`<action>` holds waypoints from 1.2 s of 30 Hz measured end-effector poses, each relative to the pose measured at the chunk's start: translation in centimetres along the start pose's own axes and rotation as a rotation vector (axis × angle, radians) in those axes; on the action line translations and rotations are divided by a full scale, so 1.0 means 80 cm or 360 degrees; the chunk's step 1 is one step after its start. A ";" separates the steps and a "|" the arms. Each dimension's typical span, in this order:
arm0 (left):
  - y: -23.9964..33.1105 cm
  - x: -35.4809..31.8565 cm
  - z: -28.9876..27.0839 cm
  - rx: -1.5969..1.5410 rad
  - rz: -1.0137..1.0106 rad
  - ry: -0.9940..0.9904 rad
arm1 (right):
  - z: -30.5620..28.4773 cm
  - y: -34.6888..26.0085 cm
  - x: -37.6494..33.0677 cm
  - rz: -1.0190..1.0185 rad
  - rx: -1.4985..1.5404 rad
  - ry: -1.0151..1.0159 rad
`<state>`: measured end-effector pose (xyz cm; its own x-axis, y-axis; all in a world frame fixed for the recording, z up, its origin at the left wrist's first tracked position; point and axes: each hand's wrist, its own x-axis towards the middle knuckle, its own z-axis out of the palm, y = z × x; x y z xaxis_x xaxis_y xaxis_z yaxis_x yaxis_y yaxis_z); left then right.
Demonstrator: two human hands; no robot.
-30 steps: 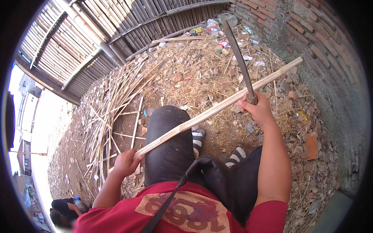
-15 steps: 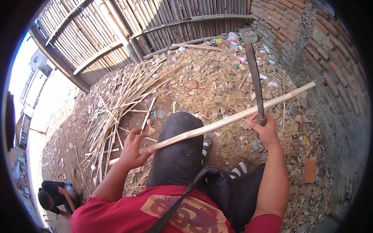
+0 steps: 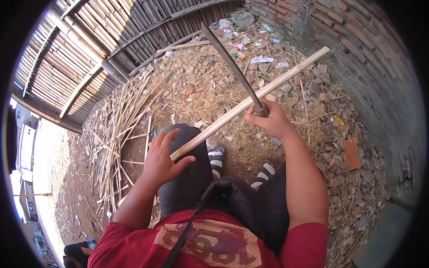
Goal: The person uses a blade to scrape the surface of thin wood strips while seated over a pile of material.
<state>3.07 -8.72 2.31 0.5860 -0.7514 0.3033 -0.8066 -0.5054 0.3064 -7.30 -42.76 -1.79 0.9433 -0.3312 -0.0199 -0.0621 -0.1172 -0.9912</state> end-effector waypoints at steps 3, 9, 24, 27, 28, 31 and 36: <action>0.005 0.009 0.026 0.0017 0.0004 -0.0143 | 0.000 -0.001 -0.005 0.0027 -0.0028 -0.0016; 0.006 0.013 0.046 -0.0066 -0.0043 0.0007 | 0.001 -0.002 -0.005 -0.0063 -0.0229 -0.0051; 0.005 0.026 0.036 0.0017 -0.0305 -0.0282 | 0.038 -0.032 -0.019 -0.0228 -0.1315 -0.0104; 0.009 0.027 0.040 0.0000 -0.0339 -0.0334 | 0.040 -0.005 -0.010 -0.0295 -0.1418 -0.0119; 0.008 0.028 0.041 0.0019 -0.0312 -0.0347 | 0.037 0.006 -0.005 -0.0284 -0.1423 -0.0104; -0.002 0.028 0.039 -0.0024 -0.0353 -0.0405 | 0.025 0.014 0.010 -0.0089 -0.1234 0.0087; -0.003 0.025 0.042 0.0010 -0.0333 -0.0439 | 0.035 0.002 0.000 -0.0047 -0.1476 -0.0116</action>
<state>4.21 -11.53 -0.20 0.6967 -0.7171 -0.0209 -0.6721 -0.6626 0.3305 -6.36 -40.15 -2.30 0.9649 -0.2603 -0.0353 -0.2436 -0.8365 -0.4908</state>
